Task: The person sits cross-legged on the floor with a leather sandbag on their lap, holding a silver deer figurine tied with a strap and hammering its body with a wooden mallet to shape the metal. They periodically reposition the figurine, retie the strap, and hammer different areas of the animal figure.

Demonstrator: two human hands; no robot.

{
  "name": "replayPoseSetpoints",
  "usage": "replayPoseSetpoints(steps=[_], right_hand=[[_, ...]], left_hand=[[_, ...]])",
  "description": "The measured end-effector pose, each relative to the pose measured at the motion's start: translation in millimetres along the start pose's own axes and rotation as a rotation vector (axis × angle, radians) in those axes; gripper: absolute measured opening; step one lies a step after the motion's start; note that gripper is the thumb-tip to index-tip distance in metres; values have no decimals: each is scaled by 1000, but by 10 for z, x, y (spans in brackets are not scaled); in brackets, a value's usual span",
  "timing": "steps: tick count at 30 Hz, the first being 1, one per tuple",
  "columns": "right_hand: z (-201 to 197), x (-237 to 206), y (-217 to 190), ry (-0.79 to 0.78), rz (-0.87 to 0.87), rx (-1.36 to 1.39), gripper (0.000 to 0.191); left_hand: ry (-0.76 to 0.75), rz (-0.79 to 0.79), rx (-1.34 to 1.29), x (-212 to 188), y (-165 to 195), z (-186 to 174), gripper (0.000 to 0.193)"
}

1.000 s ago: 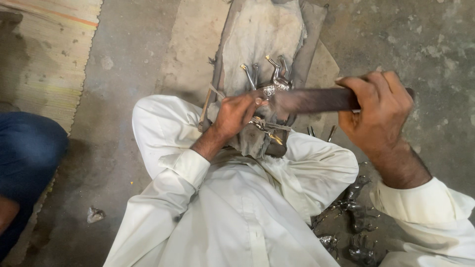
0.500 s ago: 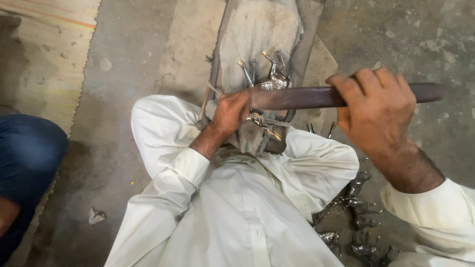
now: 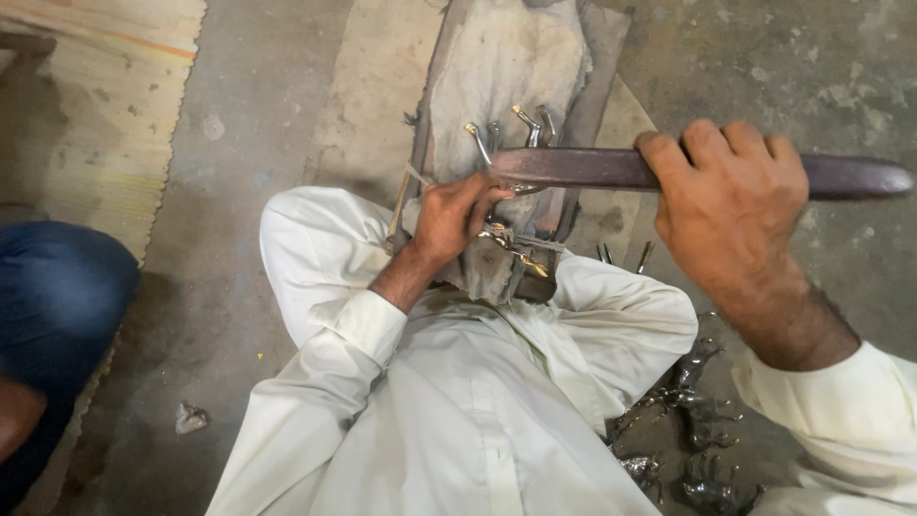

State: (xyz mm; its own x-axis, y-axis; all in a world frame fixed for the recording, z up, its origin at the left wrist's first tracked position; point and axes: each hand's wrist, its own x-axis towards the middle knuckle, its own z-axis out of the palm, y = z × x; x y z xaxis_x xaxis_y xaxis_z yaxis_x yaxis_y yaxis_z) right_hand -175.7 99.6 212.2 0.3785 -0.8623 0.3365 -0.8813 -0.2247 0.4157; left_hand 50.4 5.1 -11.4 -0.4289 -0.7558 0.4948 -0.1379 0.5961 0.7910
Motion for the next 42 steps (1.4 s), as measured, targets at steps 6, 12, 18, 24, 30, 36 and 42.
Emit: replayPoseSetpoints(steps=[6, 12, 18, 24, 30, 36, 42], right_hand=[[17, 64, 30, -133, 30, -17, 38], [45, 96, 40, -110, 111, 188, 41], [149, 32, 75, -59, 130, 263, 30], [163, 23, 34, -22, 115, 258, 21], [163, 77, 60, -113, 64, 103, 36], [210, 173, 104, -91, 531, 648, 30], [260, 282, 95, -179, 63, 106, 39]], left_hand=[[48, 68, -50, 28, 2, 4, 27], [23, 84, -21, 34, -37, -41, 36], [-4, 46, -24, 19, -77, -31, 42], [5, 80, -37, 14, -61, -56, 45], [26, 3, -23, 79, 30, -74, 36], [40, -102, -73, 129, 125, -89, 39], [54, -66, -62, 163, 144, -106, 32]])
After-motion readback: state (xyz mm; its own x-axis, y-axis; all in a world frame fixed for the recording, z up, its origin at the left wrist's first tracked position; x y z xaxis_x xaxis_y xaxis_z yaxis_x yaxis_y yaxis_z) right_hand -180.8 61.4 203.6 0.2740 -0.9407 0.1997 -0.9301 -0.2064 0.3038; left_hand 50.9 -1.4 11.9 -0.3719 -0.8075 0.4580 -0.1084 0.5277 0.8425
